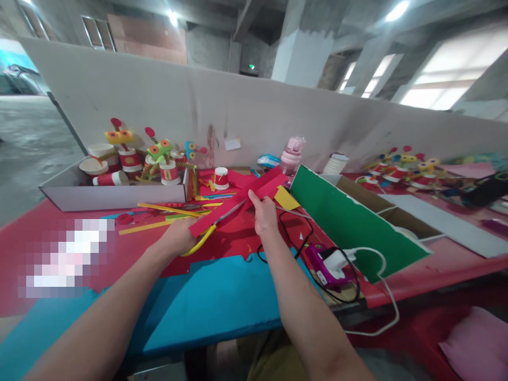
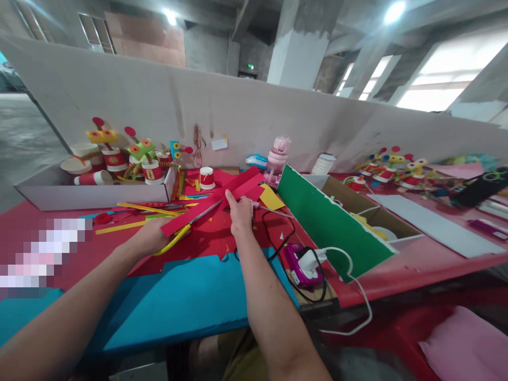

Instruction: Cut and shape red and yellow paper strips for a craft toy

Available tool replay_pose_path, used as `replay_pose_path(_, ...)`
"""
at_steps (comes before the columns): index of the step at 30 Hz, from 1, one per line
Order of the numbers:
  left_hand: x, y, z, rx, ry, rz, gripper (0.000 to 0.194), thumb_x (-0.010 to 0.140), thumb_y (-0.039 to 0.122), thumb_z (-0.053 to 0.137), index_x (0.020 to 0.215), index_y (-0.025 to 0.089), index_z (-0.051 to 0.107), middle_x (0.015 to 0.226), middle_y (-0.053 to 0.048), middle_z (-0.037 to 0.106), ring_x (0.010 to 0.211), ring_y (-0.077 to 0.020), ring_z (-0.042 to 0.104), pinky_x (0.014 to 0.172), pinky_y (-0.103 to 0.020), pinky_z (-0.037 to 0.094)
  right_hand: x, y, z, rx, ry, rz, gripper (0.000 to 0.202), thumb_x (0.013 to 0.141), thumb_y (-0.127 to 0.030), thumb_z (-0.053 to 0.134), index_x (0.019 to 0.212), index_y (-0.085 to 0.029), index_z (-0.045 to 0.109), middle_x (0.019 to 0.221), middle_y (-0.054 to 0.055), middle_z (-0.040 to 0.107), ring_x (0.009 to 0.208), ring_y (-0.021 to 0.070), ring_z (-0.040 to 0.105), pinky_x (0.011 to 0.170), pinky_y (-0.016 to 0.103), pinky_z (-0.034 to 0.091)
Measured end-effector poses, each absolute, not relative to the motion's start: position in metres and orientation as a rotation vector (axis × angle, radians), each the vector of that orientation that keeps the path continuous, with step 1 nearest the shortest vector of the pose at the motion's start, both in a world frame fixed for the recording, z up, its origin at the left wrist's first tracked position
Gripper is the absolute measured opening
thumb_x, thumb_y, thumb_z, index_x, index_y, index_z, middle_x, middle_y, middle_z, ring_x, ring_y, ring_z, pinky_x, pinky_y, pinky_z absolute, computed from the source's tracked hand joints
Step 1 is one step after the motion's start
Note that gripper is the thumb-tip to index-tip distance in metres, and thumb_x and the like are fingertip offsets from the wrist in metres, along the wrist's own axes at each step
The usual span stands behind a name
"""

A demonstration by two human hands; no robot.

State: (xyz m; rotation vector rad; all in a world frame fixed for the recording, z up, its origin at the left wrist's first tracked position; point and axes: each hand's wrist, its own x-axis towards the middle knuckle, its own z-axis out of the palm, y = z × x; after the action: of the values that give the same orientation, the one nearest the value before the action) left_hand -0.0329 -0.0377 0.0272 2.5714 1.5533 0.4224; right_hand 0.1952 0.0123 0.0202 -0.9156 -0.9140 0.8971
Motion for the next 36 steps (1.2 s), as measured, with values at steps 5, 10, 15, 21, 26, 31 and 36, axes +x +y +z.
replay_pose_path(5,-0.033,-0.038,0.029,2.534,1.547,0.452,0.047,0.089,0.055,0.034,0.094,0.021,0.065,0.093,-0.01,0.071,0.082,-0.0244,0.065,0.067,-0.029,0.046,0.194,0.012,0.022,-0.951,-0.853,0.895,0.036,0.063,-0.049,0.075,0.063,-0.019,0.055,0.054,-0.004,0.057,0.052,0.013,0.053,0.054,0.027,0.047)
replay_pose_path(10,-0.033,-0.037,0.028,2.57,1.564,0.41,0.048,0.089,0.057,0.033,0.095,0.021,0.064,0.092,-0.01,0.071,0.08,-0.0243,0.065,0.065,-0.029,0.045,0.192,0.011,0.024,-0.94,-0.839,0.899,0.035,0.064,-0.047,0.074,0.063,-0.018,0.055,0.055,-0.004,0.058,0.054,0.0127,0.054,0.058,0.028,0.048)
replay_pose_path(15,-0.035,-0.036,0.027,2.611,1.562,0.37,0.046,0.089,0.053,0.033,0.094,0.02,0.064,0.092,-0.011,0.07,0.082,-0.0255,0.065,0.067,-0.03,0.046,0.191,0.008,0.027,-0.896,-0.834,0.949,0.033,0.064,-0.045,0.075,0.065,-0.018,0.057,0.057,-0.003,0.06,0.055,0.0136,0.056,0.06,0.029,0.049)
replay_pose_path(21,-0.035,-0.036,0.028,2.609,1.583,0.322,0.043,0.089,0.049,0.036,0.099,0.019,0.065,0.099,-0.013,0.07,0.091,-0.0273,0.065,0.072,-0.031,0.046,0.192,0.006,0.029,-0.916,-0.831,0.941,0.034,0.062,-0.046,0.076,0.067,-0.017,0.059,0.058,-0.002,0.063,0.055,0.0132,0.056,0.06,0.028,0.049)
replay_pose_path(26,-0.033,-0.037,0.029,2.649,1.61,0.28,0.046,0.09,0.05,0.033,0.101,0.018,0.065,0.099,-0.013,0.07,0.092,-0.0281,0.065,0.071,-0.031,0.046,0.191,0.005,0.03,-0.904,-0.829,0.94,0.032,0.063,-0.045,0.075,0.068,-0.017,0.06,0.062,-0.002,0.065,0.058,0.0138,0.059,0.062,0.028,0.049)
replay_pose_path(31,-0.033,-0.037,0.029,2.68,1.632,0.254,0.045,0.091,0.049,0.034,0.1,0.019,0.066,0.096,-0.012,0.071,0.089,-0.0262,0.065,0.069,-0.03,0.045,0.19,0.005,0.03,-0.902,-0.83,0.926,0.03,0.064,-0.043,0.075,0.07,-0.017,0.061,0.064,-0.001,0.067,0.062,0.0145,0.062,0.066,0.028,0.051)
replay_pose_path(36,-0.034,-0.035,0.027,2.694,1.634,0.258,0.044,0.091,0.048,0.034,0.1,0.018,0.066,0.095,-0.012,0.07,0.086,-0.0254,0.064,0.066,-0.029,0.043,0.192,0.006,0.03,-0.917,-0.842,0.917,0.03,0.065,-0.043,0.074,0.071,-0.017,0.061,0.065,0.0,0.067,0.064,0.0158,0.063,0.066,0.028,0.051)
